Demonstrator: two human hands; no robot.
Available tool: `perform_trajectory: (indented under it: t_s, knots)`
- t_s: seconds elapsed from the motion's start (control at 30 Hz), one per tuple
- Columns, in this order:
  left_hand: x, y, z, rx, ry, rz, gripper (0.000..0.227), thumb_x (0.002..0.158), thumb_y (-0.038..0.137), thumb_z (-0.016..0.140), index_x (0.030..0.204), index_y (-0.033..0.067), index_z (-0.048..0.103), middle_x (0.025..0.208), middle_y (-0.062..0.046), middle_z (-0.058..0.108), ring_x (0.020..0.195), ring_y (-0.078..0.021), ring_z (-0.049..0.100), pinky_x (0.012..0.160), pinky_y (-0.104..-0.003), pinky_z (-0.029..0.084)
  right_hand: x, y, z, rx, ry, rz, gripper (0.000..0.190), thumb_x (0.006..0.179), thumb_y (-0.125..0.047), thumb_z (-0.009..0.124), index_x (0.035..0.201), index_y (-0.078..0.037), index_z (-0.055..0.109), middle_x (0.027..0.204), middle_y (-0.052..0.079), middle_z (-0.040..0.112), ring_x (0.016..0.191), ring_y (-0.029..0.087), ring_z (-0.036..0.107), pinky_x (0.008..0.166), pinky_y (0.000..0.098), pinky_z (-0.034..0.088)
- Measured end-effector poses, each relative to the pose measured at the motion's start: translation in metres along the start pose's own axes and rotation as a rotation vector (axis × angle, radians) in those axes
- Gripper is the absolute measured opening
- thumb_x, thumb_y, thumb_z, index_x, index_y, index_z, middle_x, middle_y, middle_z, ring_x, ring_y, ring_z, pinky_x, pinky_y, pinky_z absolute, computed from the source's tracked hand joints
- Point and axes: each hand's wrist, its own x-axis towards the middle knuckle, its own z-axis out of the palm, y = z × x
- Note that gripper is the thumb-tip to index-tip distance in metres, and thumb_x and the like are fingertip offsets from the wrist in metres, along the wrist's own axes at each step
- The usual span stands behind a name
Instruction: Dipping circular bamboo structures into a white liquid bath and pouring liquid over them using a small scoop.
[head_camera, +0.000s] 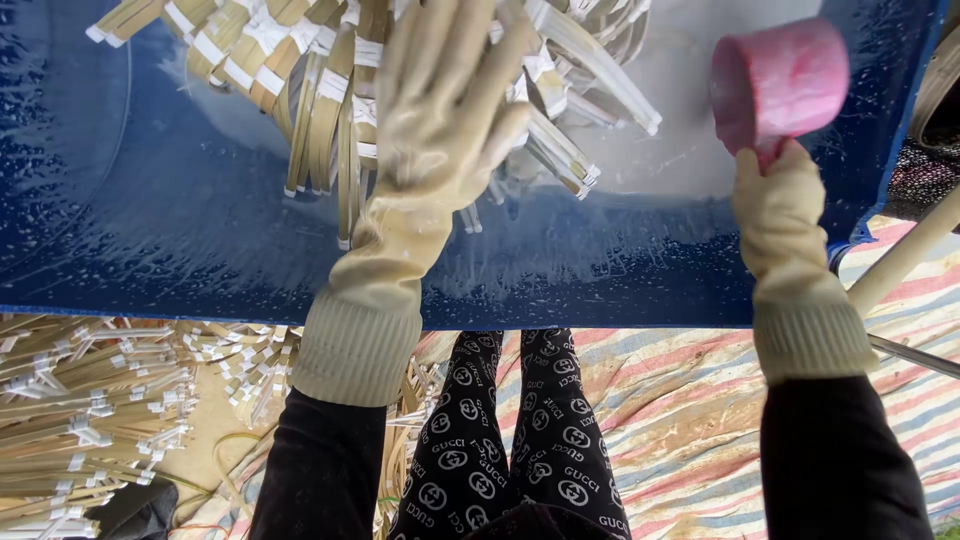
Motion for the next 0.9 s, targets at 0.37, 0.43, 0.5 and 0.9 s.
perform_trajectory:
  t_s: [0.37,0.43,0.5,0.9]
  knots:
    - [-0.006,0.001,0.001,0.179,-0.347,-0.054,0.058,0.100,0.031,0.072,0.151,0.0111,0.053,0.154,-0.018,0.054,0.145,-0.0447,0.042,0.126,-0.059,0.027,-0.020,-0.060,-0.052,1.010,-0.498,0.668,0.033,0.104,-0.035,0.069,0.110,-0.003,0.069,0.089,0.001,0.070,0.066,0.005,0.055,0.058,0.0200,0.045]
    - [-0.011,0.000,0.005,0.201,-0.329,-0.039,0.046,0.104,0.029,0.068,0.145,0.0110,0.057,0.154,-0.018,0.055,0.145,-0.0444,0.043,0.127,-0.058,0.026,-0.044,-0.080,-0.094,0.846,-0.407,0.616,0.032,0.107,-0.032,0.064,0.103,0.000,0.069,0.077,0.000,0.062,0.061,0.008,0.050,0.054,0.0230,0.042]
    - [-0.010,0.003,0.000,0.188,-0.346,-0.041,0.046,0.106,0.032,0.067,0.145,0.0095,0.058,0.152,-0.018,0.055,0.146,-0.0445,0.042,0.127,-0.058,0.026,-0.060,-0.093,-0.125,0.755,-0.409,0.544,0.033,0.107,-0.031,0.063,0.102,0.001,0.070,0.074,0.003,0.060,0.060,0.010,0.050,0.054,0.0247,0.041]
    - [-0.004,0.006,-0.011,0.210,-0.368,0.003,0.050,0.104,0.028,0.068,0.147,0.0048,0.058,0.152,-0.020,0.052,0.146,-0.0444,0.041,0.124,-0.061,0.027,-0.094,-0.152,-0.178,0.430,-0.430,0.223,0.018,0.098,-0.017,0.069,0.105,0.000,0.071,0.072,0.005,0.062,0.061,0.010,0.058,0.052,0.0252,0.048]
